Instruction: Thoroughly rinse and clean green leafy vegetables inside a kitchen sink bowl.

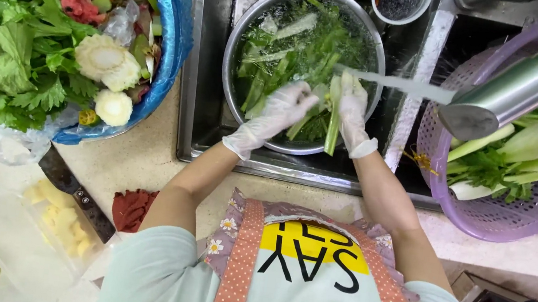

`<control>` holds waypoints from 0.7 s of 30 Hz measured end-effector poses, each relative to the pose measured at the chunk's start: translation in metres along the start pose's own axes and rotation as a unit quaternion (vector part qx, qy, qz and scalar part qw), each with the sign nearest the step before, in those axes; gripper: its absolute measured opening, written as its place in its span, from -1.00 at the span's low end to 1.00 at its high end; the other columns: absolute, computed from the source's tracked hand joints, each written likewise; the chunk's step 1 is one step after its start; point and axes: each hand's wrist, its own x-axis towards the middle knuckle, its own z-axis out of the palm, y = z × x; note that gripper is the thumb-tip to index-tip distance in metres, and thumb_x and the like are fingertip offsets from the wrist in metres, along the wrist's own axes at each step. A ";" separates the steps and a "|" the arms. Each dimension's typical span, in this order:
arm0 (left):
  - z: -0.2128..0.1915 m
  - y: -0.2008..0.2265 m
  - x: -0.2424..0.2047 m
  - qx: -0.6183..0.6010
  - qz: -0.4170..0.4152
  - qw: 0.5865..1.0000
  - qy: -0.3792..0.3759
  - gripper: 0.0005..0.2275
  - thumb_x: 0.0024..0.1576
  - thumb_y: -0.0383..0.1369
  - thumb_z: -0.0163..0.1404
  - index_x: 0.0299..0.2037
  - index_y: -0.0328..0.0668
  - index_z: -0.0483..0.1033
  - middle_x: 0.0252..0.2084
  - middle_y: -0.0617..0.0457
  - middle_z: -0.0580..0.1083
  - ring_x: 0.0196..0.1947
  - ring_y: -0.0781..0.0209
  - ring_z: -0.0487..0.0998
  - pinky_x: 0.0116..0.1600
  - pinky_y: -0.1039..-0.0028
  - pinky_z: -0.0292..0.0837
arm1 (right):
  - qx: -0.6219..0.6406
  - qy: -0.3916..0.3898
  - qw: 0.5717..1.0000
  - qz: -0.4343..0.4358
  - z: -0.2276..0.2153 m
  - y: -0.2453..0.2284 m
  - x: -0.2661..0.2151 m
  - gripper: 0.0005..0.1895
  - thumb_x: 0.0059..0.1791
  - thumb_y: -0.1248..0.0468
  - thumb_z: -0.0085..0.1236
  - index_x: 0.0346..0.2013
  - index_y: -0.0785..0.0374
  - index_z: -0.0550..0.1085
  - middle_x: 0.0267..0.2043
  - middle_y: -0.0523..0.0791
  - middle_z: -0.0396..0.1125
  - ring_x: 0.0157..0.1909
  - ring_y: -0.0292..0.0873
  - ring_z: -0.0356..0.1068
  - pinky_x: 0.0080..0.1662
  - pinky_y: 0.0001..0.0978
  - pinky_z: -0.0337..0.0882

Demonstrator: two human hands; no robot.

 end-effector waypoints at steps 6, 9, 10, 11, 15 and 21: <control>0.010 -0.105 0.056 0.040 -0.127 0.978 0.158 0.04 -0.13 -0.33 0.36 0.45 -0.41 -0.21 0.48 -0.55 -0.16 0.36 -0.42 0.10 0.33 0.23 0.20 | -0.434 -0.033 0.889 0.145 0.057 -0.054 -0.065 0.29 -0.13 0.08 0.55 0.49 0.31 -0.28 0.48 0.35 -0.30 0.44 0.26 -0.19 0.32 -0.06 0.05; 0.025 -0.084 0.066 -0.108 -0.321 0.938 0.074 0.11 -0.07 -0.46 0.24 0.50 -0.19 -0.52 0.47 -0.44 -0.13 0.36 -0.16 0.22 0.36 0.43 0.20 | -0.402 -0.147 0.896 0.117 0.026 0.047 -0.007 0.40 -0.24 0.16 0.64 0.45 0.35 -0.32 0.50 0.20 -0.24 0.48 0.16 -0.12 0.43 -0.12 -0.03; 0.029 -0.086 0.062 -0.108 -0.324 0.937 0.075 0.11 -0.07 -0.46 0.24 0.50 -0.19 -0.52 0.47 -0.44 -0.13 0.36 -0.16 0.22 0.36 0.43 0.20 | -0.403 -0.150 0.895 0.118 0.022 0.052 -0.006 0.40 -0.24 0.16 0.64 0.45 0.35 -0.32 0.50 0.20 -0.24 0.48 0.16 -0.12 0.43 -0.12 -0.03; 0.027 -0.085 0.066 -0.158 -0.317 0.932 0.076 0.00 -0.08 -0.49 0.18 0.50 -0.23 -0.35 0.41 -0.37 0.08 0.32 -0.10 0.32 0.31 0.41 0.33 | -0.364 -0.125 0.921 0.061 0.019 0.051 0.003 0.31 -0.26 0.27 0.65 0.47 0.32 -0.16 0.48 0.17 -0.01 0.45 0.12 0.09 0.42 -0.11 0.15; 0.015 -0.074 0.051 -0.121 -0.268 0.955 0.031 -0.26 0.05 -0.34 0.22 0.41 -0.38 0.10 0.26 -0.32 0.40 0.27 -0.09 0.44 0.32 0.35 0.35 | -0.055 -0.100 0.993 -0.016 0.033 -0.024 -0.034 0.38 -0.42 0.57 0.37 0.47 0.15 -0.31 0.35 0.05 0.09 0.25 -0.01 0.32 0.06 -0.15 0.58; -0.078 0.013 -0.042 -0.056 -0.224 0.973 -0.014 -0.44 0.09 -0.25 0.18 0.27 -0.25 0.30 0.11 -0.18 0.51 0.09 -0.02 0.56 0.18 0.30 0.44 | -0.130 -0.138 0.977 -0.102 0.011 -0.070 -0.058 0.14 -0.21 0.58 0.49 0.45 0.29 -0.09 0.35 0.07 0.17 0.31 0.02 0.35 0.20 -0.26 0.57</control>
